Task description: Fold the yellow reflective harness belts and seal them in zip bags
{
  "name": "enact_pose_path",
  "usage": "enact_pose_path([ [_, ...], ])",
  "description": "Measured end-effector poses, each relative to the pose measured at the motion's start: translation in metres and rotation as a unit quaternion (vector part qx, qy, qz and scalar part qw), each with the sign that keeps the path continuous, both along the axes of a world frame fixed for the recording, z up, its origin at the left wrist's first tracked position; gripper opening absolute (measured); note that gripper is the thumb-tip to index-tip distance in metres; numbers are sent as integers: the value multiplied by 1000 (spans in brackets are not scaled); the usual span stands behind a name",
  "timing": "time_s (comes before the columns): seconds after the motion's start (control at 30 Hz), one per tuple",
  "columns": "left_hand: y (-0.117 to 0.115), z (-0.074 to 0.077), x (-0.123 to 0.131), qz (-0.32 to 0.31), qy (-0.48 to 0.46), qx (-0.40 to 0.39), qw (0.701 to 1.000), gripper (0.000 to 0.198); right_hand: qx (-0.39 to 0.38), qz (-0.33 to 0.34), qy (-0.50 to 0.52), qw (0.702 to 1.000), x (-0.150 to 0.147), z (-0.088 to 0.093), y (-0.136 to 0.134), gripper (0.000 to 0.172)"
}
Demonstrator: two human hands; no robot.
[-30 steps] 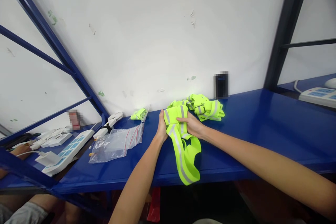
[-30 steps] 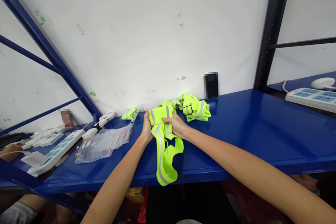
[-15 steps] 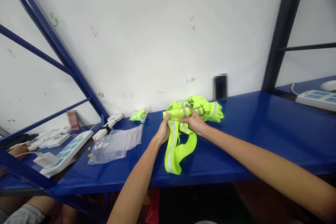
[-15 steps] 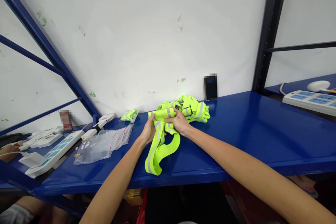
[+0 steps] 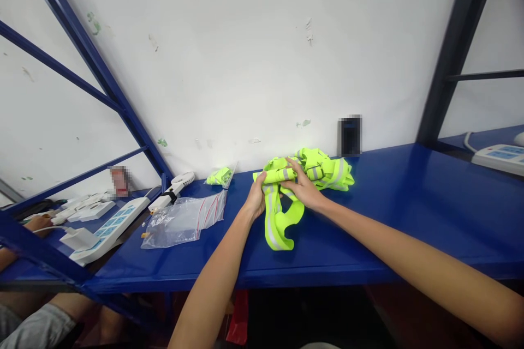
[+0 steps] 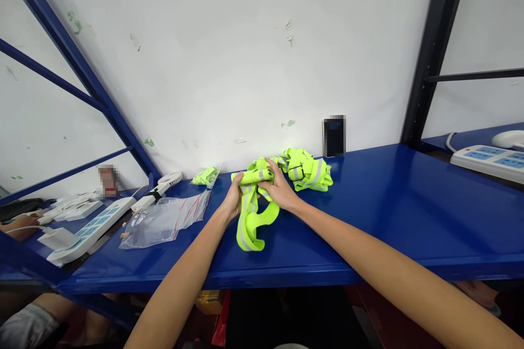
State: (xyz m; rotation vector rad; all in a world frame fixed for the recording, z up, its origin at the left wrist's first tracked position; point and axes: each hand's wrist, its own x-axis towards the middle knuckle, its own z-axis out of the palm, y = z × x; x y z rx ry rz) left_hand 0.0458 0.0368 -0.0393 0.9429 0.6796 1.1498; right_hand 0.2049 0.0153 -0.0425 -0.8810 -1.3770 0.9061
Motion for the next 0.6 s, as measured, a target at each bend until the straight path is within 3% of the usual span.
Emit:
enact_pose_path([
  [0.07, 3, 2, -3, 59, -5, 14, 998, 49, -76, -3, -2, 997, 1, -1, 1, 59],
  [0.13, 6, 3, -8, 112, -12, 38, 993, 49, -145, 55, -6, 988, 3, -1, 1, 42],
  [0.2, 9, 2, -12, 155, -14, 72, 985, 48, -156, 107, -22, 982, 4, -1, 1, 34],
  [0.27, 11, 0, -14, 183, -10, 100, 978, 47, -113, 97, -53, 987, 4, -1, 0, 27],
  [0.4, 14, -6, -13, 225, 19, 131, 965, 49, 21, 14, -143, 989, 4, -1, -1, 16],
  [0.5, 17, -12, -13, 248, 38, 160, 955, 54, 137, -40, -243, 960, 4, 0, -5, 6],
  [0.6, 21, -15, -15, 255, 35, 176, 950, 60, 155, -71, -315, 934, 2, 2, -10, 7],
])
